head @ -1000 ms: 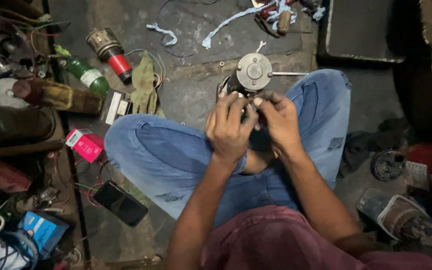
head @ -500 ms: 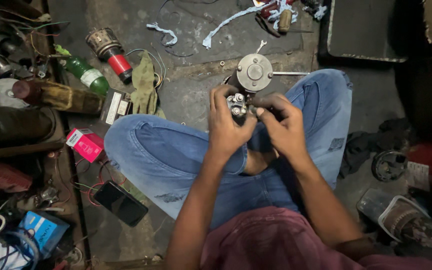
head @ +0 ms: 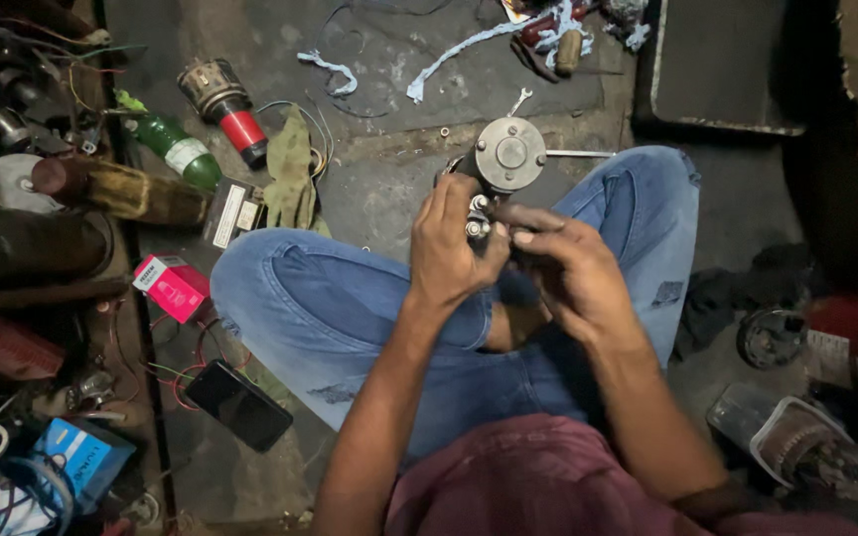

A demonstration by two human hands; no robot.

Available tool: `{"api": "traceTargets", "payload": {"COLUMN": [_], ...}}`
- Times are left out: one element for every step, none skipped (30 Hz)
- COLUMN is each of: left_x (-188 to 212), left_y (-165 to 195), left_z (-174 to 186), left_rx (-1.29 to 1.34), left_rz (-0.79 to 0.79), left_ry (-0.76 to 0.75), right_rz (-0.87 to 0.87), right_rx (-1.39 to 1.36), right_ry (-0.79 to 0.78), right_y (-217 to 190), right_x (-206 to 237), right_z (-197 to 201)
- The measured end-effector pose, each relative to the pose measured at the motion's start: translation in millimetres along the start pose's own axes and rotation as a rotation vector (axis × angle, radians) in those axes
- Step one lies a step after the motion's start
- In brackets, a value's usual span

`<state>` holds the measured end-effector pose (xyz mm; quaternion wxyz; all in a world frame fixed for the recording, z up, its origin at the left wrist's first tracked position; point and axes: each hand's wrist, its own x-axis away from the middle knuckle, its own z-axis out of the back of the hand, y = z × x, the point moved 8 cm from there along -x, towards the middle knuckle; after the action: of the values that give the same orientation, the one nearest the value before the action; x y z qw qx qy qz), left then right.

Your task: The person sits cross-legged on the workshop floor and repairs a starter motor resting on their lap. They use a spanner to loosen bolts on the motor, turn the housing by hand, manipulate the solenoid and terminal parts, and reposition the unit repeatedly while working on its components.

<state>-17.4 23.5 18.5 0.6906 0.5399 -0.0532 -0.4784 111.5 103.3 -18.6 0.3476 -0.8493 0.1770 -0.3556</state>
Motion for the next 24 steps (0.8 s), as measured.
{"api": "traceTargets", "payload": {"left_x": [0.5,0.1,-1.0,-2.1,-2.8,-2.8,-3.0,-3.8,-4.8,-5.2,-6.4,-8.0,-8.9,-8.7,-8.3,-7.6,-7.3,-6.2,-5.0,-4.3,-3.3,-2.5,-2.0,-0.6], "left_y": [-0.9,-2.4,-4.3,-5.7,-6.9,-7.3,-7.4,-6.9,-6.2,-5.8,-5.5,-5.4,-4.3,-3.3,-3.0,-4.1,-5.3,-6.7,-8.3,-10.3,-12.0,-12.2,-12.5,-12.3], "left_z": [-0.2,-1.1,-1.6,-1.5,-1.6,-2.5,-1.7,-1.7,-1.4,-1.1,-0.7,0.3,0.3,0.2,0.3,0.4,-0.4,-1.6,-2.2,-3.3,-4.4,-6.0,-6.7,-7.6], "left_rx": [-0.008,-0.015,-0.024,-0.018,-0.01,0.0,-0.006,-0.01,-0.016,-0.019,-0.02,-0.025,-0.039,-0.055,-0.069,-0.086,-0.099,-0.111,-0.118,-0.126,-0.132,-0.142,-0.152,-0.163], "left_rz": [0.007,0.012,0.015,0.006,0.002,-0.002,-0.009,-0.019,-0.03,-0.031,-0.034,-0.042,-0.059,-0.074,-0.086,-0.084,-0.083,-0.082,-0.082,-0.083,-0.084,-0.107,-0.128,-0.146], "left_ry": [-0.002,-0.002,-0.002,0.003,0.006,0.008,0.024,0.042,0.059,0.078,0.099,0.125,0.131,0.135,0.137,0.146,0.156,0.164,0.177,0.191,0.204,0.217,0.228,0.24], "right_rz": [-0.034,-0.067,-0.097,-0.108,-0.123,-0.137,-0.053,0.034,0.123,0.131,0.143,0.159,0.295,0.43,0.564,0.57,0.577,0.583,0.616,0.651,0.686,0.724,0.761,0.794], "right_rx": [-0.07,-0.139,-0.208,-0.229,-0.249,-0.269,-0.054,0.161,0.376,0.48,0.585,0.69,0.755,0.814,0.87,0.867,0.866,0.864,0.862,0.859,0.856,0.915,0.973,1.032], "right_ry": [-0.042,-0.084,-0.13,-0.146,-0.159,-0.169,-0.14,-0.109,-0.077,-0.01,0.058,0.122,0.045,-0.033,-0.108,-0.087,-0.065,-0.04,0.001,0.042,0.083,0.103,0.124,0.143], "right_y": [-1.0,-2.7,-3.5,-4.6,-4.6,-3.9,-8.2,-13.1,-19.0,-19.8,-21.9,-24.8,-34.0,-43.9,-51.8,-54.0,-57.2,-59.1,-62.9,-67.2,-71.7,-75.6,-79.3,-82.4], "right_x": [1.6,1.8,1.7,1.9,3.3,5.0,4.7,5.6,6.2,6.5,7.4,6.6,5.3,6.2,9.4,9.7,10.5,11.2,13.1,15.1,17.8,20.4,22.6,25.1], "right_z": [-3.8,-7.6,-12.8,-15.3,-17.7,-19.8,-18.0,-16.8,-16.8,-12.3,-7.4,-2.9,-11.1,-17.6,-24.0,-19.4,-14.7,-10.7,-7.6,-4.9,-2.8,-4.0,-6.3,-8.7]}}
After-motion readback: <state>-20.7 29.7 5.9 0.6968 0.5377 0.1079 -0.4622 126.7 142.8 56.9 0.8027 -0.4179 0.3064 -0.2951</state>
